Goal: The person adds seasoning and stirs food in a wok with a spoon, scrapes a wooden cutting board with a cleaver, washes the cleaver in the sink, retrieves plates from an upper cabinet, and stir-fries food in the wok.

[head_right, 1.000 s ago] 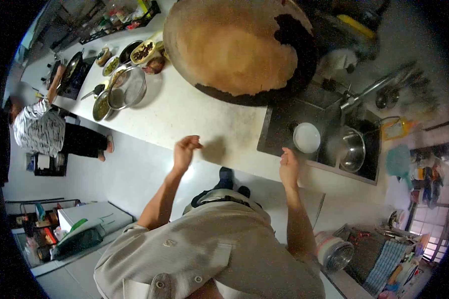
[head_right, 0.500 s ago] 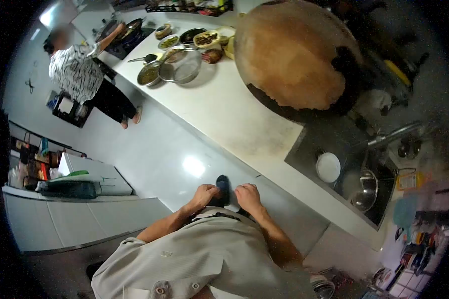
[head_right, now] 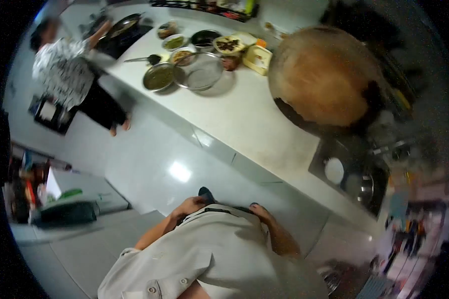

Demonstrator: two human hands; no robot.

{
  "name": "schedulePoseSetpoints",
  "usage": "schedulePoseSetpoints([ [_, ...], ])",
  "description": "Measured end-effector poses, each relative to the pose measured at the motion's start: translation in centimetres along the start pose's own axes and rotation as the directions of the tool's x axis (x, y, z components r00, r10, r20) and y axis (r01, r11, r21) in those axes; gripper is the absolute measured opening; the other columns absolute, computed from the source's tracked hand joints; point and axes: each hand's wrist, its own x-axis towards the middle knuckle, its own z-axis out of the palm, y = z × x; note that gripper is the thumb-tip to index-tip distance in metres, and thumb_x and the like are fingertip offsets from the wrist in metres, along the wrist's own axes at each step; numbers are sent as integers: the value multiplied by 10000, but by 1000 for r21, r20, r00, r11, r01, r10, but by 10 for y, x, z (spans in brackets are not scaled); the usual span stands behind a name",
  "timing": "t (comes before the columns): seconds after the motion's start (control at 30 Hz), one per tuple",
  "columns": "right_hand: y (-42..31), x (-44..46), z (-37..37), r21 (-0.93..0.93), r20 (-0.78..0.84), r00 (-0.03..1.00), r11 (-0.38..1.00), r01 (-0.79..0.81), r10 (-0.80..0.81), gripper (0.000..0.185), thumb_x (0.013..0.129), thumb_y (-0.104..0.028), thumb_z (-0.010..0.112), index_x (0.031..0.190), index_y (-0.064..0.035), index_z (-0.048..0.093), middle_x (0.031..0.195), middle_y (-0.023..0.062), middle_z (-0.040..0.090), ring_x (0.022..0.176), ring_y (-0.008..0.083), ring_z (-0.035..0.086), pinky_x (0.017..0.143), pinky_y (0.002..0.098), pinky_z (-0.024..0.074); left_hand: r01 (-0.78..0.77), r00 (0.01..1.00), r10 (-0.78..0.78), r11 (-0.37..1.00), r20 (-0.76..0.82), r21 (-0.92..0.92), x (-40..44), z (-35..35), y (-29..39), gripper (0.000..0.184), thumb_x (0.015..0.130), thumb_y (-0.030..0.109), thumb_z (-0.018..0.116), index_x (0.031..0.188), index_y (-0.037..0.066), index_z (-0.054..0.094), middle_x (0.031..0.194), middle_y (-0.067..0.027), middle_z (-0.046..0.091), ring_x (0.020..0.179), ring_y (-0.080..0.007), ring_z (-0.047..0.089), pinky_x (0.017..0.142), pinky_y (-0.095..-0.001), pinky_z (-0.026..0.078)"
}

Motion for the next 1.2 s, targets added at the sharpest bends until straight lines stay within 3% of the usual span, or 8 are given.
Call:
schedulePoseSetpoints([
  [0.1,-36,1,25,202,-129,980,971,-125,153,568,968,-484,561,1302,-28,616,1246,117,643,1128,238,587,960,354,460,124,983,-142,982,119,145,-23,-35,-24,445,906,393,554,1223,107,682,1243,-172,661,1164,-321,617,997,-382,474],
  [0.2,-105,-9,20,-5,-266,958,993,-114,109,583,951,-498,552,1304,-37,610,1282,180,628,1163,312,589,969,412,465,-196,981,184,938,68,287,17,-27,-164,398,956,328,443,1146,89,699,1194,-193,666,1187,-370,585,1025,-396,455],
  [0.33,-165,-13,9,-576,-202,972,789,-215,117,506,922,-419,575,1272,-57,626,1253,232,627,1123,418,595,947,465,474,238,967,-241,737,-83,633,-22,-84,-78,302,884,322,567,1007,85,707,1105,-155,686,1082,-356,635,918,-503,494],
  [0.5,-238,-37,-37,-747,-243,901,661,63,-360,468,902,-326,621,1270,-36,613,1147,223,661,1074,419,612,926,478,482,24,976,161,588,-146,808,3,-155,-18,376,835,307,679,1147,96,680,1242,-116,627,1216,-307,548,959,-499,449],
  [0.6,-341,-82,-78,-641,-377,792,752,152,-481,419,898,-252,650,1239,-11,614,1127,212,652,1096,390,595,934,463,474,-91,768,572,542,-288,835,28,-219,78,456,808,275,737,1206,81,628,1318,-151,584,1217,-336,526,984,-507,418],
  [0.77,-452,-143,-146,-966,-179,405,238,101,-897,264,867,-182,678,1075,-38,602,1112,133,592,1089,329,550,919,443,469,-243,217,947,286,-235,927,11,-300,325,493,762,127,750,1215,38,577,1347,-183,530,1236,-378,491,1003,-485,395],
  [0.93,-527,-237,-184,-996,-81,148,75,-47,-986,308,818,-132,715,1097,-53,609,1130,112,590,1042,322,570,899,403,491,-226,-241,970,-59,3,972,-42,-299,531,469,809,88,717,1250,50,561,1344,-175,534,1254,-375,497,1043,-472,399],
  [1.2,-553,-343,-231,-944,-64,26,52,-325,-998,349,818,-137,723,1138,-57,611,1150,117,596,1065,308,586,909,413,507,-146,-520,844,-240,132,960,-49,-248,725,383,825,133,708,1179,70,577,1206,-126,574,1191,-321,517,1004,-448,414],
])
